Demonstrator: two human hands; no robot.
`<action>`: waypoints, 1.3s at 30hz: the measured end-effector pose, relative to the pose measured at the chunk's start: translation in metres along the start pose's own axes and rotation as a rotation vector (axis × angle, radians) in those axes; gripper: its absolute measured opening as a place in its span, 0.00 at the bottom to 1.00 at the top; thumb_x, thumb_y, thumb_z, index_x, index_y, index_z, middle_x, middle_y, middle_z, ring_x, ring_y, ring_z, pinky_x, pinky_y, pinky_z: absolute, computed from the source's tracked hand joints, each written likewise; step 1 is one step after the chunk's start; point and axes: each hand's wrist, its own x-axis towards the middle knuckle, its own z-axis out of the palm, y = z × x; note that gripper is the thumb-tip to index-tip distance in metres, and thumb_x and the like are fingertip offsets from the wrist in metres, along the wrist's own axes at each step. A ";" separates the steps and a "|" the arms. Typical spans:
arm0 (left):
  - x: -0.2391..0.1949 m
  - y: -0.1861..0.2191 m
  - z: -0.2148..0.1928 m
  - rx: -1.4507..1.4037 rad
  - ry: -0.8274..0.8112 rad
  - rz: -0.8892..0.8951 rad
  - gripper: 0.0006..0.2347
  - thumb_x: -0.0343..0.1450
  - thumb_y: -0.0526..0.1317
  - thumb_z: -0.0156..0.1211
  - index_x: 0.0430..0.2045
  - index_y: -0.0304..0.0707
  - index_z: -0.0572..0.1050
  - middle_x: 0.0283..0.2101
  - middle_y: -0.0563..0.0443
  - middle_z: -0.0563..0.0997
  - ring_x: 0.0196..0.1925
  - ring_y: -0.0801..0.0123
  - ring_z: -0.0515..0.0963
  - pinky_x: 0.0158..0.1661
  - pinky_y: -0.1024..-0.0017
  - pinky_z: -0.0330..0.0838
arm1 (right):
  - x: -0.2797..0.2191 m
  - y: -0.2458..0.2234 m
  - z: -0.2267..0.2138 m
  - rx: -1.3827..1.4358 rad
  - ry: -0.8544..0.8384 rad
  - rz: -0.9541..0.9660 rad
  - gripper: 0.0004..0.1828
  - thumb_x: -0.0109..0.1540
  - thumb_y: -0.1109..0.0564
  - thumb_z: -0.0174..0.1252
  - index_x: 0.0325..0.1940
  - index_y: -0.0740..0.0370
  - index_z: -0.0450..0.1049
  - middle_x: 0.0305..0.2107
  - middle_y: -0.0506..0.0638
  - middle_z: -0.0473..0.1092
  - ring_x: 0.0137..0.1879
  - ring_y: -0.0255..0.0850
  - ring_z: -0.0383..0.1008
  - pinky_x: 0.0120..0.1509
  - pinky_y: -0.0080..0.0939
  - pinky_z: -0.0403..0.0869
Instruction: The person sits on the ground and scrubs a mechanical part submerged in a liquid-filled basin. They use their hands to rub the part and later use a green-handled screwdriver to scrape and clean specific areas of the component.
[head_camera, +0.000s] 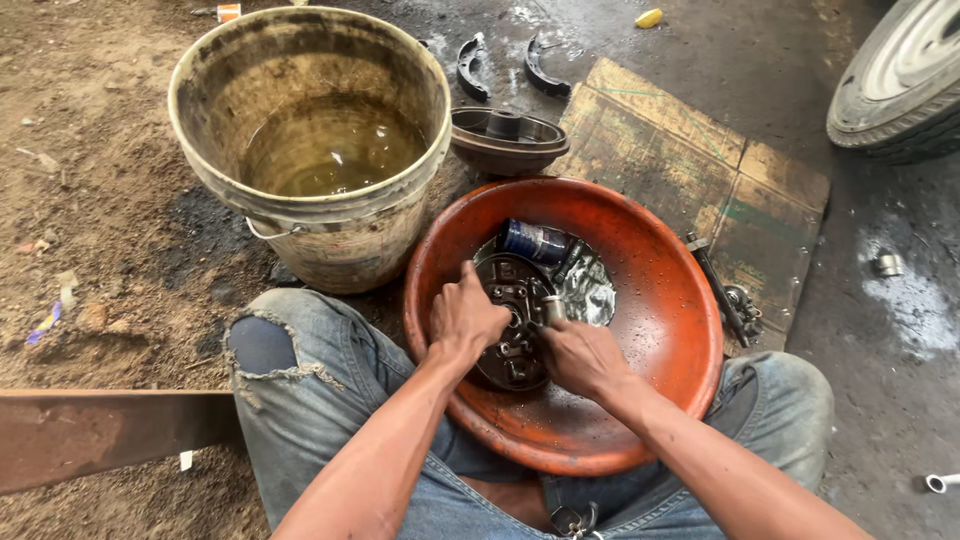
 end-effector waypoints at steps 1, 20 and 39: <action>0.000 -0.001 -0.001 -0.017 -0.023 -0.009 0.37 0.56 0.34 0.55 0.65 0.23 0.58 0.35 0.21 0.81 0.38 0.36 0.84 0.45 0.52 0.81 | -0.005 0.000 -0.003 -0.015 -0.072 0.036 0.09 0.61 0.53 0.57 0.39 0.59 0.77 0.34 0.56 0.76 0.39 0.54 0.79 0.44 0.54 0.78; 0.007 -0.010 0.001 -0.243 0.045 0.080 0.40 0.54 0.35 0.62 0.65 0.29 0.55 0.33 0.30 0.83 0.32 0.46 0.86 0.43 0.59 0.82 | 0.023 0.057 0.018 0.352 -0.126 0.399 0.22 0.57 0.69 0.57 0.53 0.57 0.79 0.48 0.56 0.77 0.51 0.48 0.81 0.60 0.46 0.78; 0.008 -0.009 0.004 -0.109 -0.002 0.058 0.41 0.54 0.30 0.53 0.69 0.26 0.51 0.16 0.39 0.76 0.17 0.57 0.78 0.24 0.62 0.80 | -0.012 -0.015 0.017 0.144 0.029 -0.026 0.18 0.59 0.66 0.51 0.48 0.61 0.81 0.33 0.67 0.76 0.33 0.56 0.77 0.37 0.56 0.78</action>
